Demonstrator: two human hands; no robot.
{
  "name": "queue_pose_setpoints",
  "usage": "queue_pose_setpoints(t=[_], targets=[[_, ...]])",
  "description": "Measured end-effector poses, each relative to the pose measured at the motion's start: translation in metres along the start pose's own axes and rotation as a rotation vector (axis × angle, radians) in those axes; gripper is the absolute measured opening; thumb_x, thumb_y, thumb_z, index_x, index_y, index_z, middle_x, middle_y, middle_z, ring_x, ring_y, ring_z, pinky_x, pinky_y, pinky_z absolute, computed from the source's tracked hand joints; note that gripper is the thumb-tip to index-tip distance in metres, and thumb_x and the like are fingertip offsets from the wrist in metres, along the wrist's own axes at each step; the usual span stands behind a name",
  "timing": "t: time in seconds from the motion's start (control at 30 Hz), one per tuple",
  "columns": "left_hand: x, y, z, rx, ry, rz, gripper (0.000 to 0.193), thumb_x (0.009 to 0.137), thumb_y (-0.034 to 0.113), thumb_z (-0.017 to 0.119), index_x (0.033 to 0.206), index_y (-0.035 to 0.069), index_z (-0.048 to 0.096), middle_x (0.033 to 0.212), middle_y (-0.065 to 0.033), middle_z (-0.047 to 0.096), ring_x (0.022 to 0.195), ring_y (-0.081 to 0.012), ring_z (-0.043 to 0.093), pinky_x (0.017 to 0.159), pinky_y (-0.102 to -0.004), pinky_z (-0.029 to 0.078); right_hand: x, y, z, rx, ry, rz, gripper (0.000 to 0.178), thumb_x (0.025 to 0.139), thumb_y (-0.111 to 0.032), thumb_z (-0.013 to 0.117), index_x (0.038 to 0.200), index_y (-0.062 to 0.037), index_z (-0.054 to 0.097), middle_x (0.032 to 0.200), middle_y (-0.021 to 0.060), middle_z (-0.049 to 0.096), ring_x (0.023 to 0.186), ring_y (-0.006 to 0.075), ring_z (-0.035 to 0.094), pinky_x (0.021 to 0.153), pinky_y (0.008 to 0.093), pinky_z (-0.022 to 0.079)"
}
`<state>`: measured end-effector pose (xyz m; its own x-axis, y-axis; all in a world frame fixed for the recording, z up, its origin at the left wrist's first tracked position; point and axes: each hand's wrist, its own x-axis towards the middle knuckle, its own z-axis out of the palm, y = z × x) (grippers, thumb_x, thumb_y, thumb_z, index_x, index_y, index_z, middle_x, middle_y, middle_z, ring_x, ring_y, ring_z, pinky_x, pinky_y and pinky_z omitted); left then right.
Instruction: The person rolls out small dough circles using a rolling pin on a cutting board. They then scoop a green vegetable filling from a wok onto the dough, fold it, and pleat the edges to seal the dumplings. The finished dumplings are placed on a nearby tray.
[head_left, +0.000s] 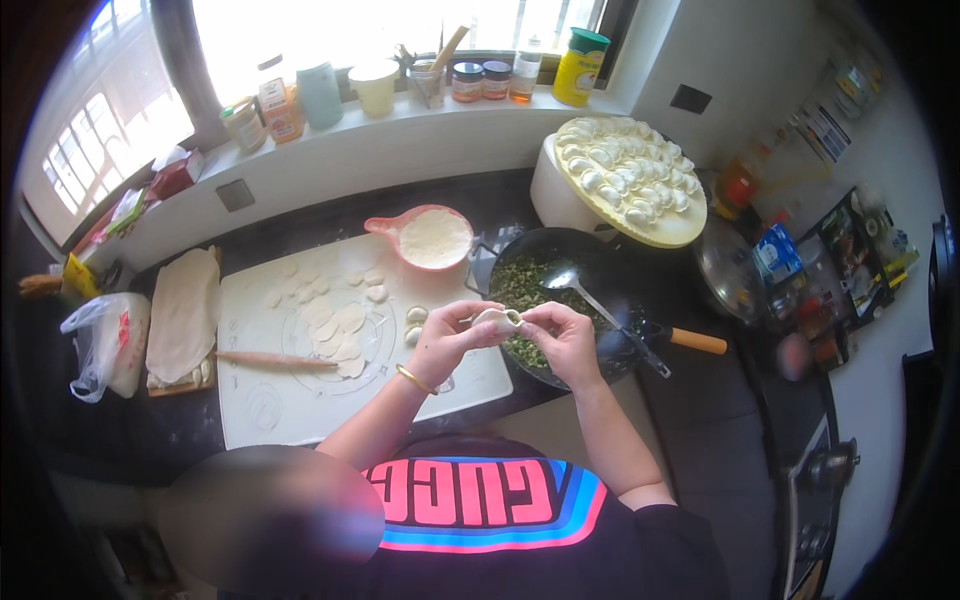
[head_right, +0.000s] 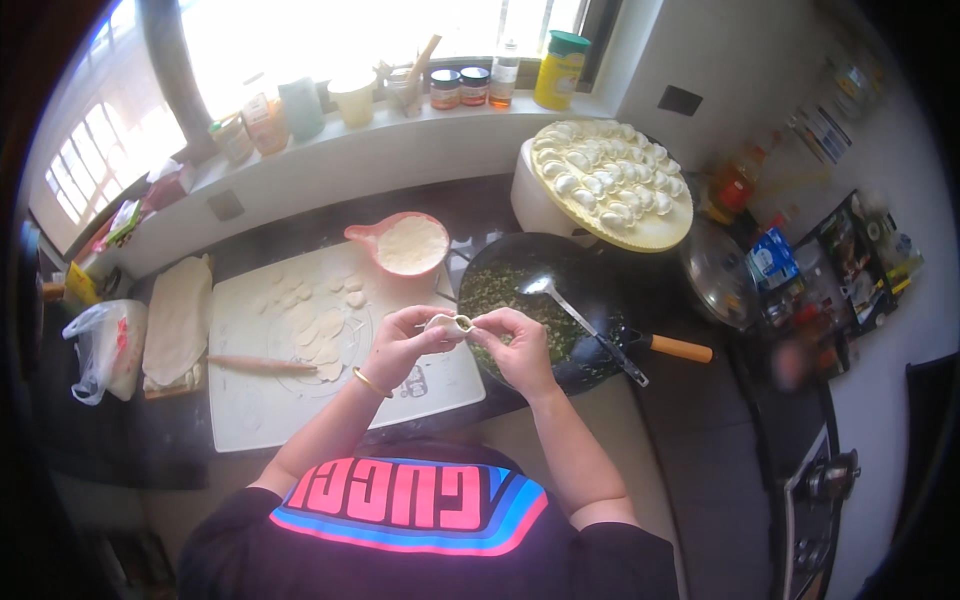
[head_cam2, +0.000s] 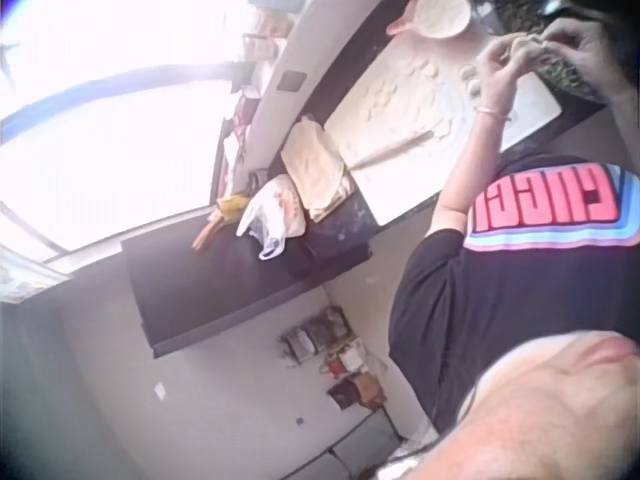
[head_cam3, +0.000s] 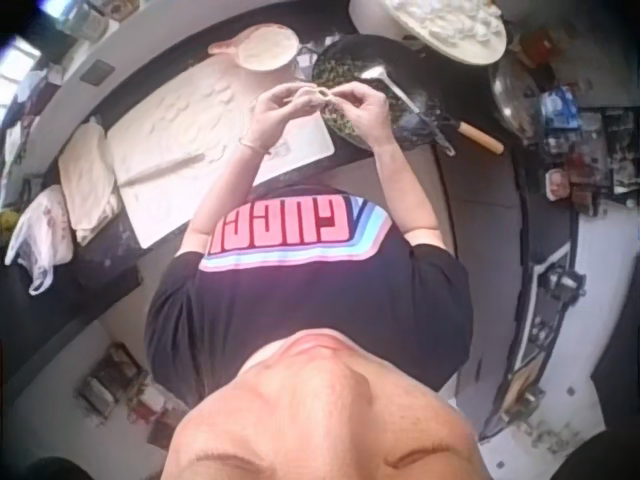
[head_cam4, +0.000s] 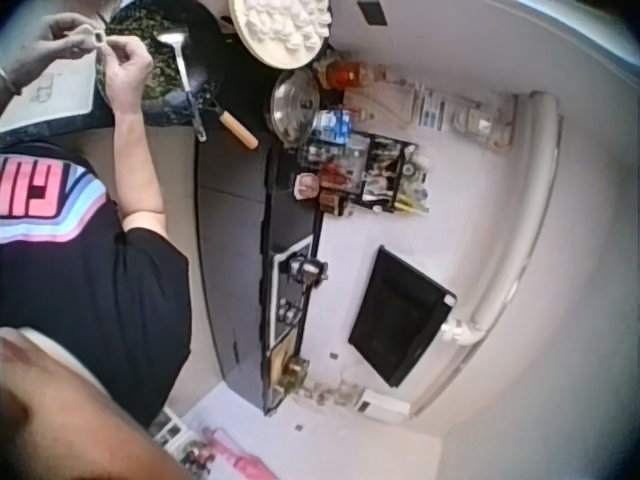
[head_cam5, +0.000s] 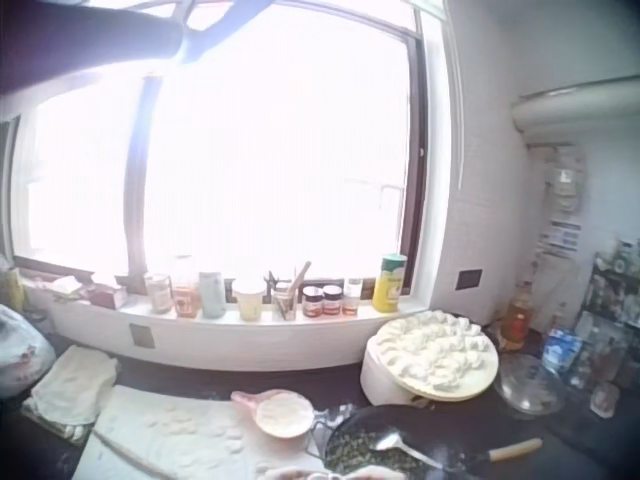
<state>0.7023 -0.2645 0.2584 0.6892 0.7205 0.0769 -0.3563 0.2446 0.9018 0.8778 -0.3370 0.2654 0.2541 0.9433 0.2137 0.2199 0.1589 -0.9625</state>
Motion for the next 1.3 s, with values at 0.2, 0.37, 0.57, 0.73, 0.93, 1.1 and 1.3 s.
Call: queue_pose_setpoints(t=[0.2,0.37,0.57,0.73,0.93,1.1,1.3], targets=[[-0.065,0.023,-0.049,0.079,0.074,0.060,0.029,0.081,0.008,0.062,0.108,-0.001,0.056,0.097,-0.0089,0.061,0.088,-0.0151,0.061,0.077,-0.0277,0.052,-0.016,-0.018,0.083,-0.194,-0.012,-0.220,0.009,0.072,0.000,0.067,0.080,-0.0004,0.063,0.077,0.0062,0.061,0.069,0.0122,0.057,0.064,0.0246,0.044],[-0.117,0.041,-0.093,0.129,0.144,0.102,0.029,0.080,0.006,0.063,0.108,-0.001,0.056,0.098,-0.0085,0.061,0.087,-0.0143,0.060,0.077,-0.0264,0.051,-0.033,-0.022,0.151,-0.075,-0.008,-0.183,0.008,0.072,0.002,0.066,0.079,0.0011,0.065,0.076,0.0065,0.061,0.069,0.0129,0.056,0.064,0.0239,0.044],[-0.165,0.056,-0.122,0.136,0.215,0.156,0.027,0.080,0.003,0.061,0.107,-0.002,0.057,0.098,-0.0093,0.061,0.089,-0.0153,0.060,0.076,-0.0281,0.052,-0.043,-0.049,0.197,-0.142,-0.172,-0.304,0.010,0.071,-0.002,0.067,0.081,0.0001,0.065,0.081,0.0109,0.062,0.074,0.0208,0.059,0.066,0.0289,0.046],[-0.191,0.062,-0.133,0.132,0.246,0.158,0.029,0.080,0.005,0.064,0.107,-0.002,0.057,0.097,-0.0084,0.061,0.087,-0.0142,0.061,0.076,-0.0254,0.051,-0.051,-0.048,0.232,-0.355,-0.090,-0.499,0.007,0.070,-0.001,0.066,0.076,-0.0004,0.063,0.079,0.0120,0.060,0.075,0.0246,0.057,0.064,0.0313,0.045],[-0.209,0.067,-0.145,0.170,0.290,0.153,0.027,0.080,0.003,0.062,0.106,-0.001,0.058,0.093,-0.0081,0.063,0.084,-0.0139,0.061,0.074,-0.0257,0.052,-0.059,-0.051,0.250,-0.078,-0.151,-0.382,0.008,0.069,0.000,0.065,0.077,-0.0006,0.063,0.078,0.0123,0.060,0.077,0.0260,0.056,0.067,0.0325,0.045],[-0.213,0.069,-0.146,0.159,0.264,0.166,0.027,0.080,0.005,0.062,0.106,-0.001,0.058,0.094,-0.0083,0.062,0.085,-0.0138,0.061,0.074,-0.0258,0.051,-0.058,-0.056,0.260,-0.273,-0.139,-0.468,0.008,0.069,-0.001,0.065,0.076,-0.0010,0.063,0.080,0.0122,0.060,0.077,0.0262,0.056,0.066,0.0328,0.046],[-0.218,0.068,-0.153,0.176,0.278,0.150,0.028,0.080,0.005,0.062,0.107,-0.001,0.057,0.095,-0.0085,0.062,0.086,-0.0135,0.060,0.076,-0.0258,0.051,-0.059,-0.052,0.267,-0.233,-0.137,-0.507,0.007,0.071,0.001,0.063,0.077,-0.0009,0.060,0.080,0.0114,0.058,0.075,0.0275,0.055,0.064,0.0333,0.045]])
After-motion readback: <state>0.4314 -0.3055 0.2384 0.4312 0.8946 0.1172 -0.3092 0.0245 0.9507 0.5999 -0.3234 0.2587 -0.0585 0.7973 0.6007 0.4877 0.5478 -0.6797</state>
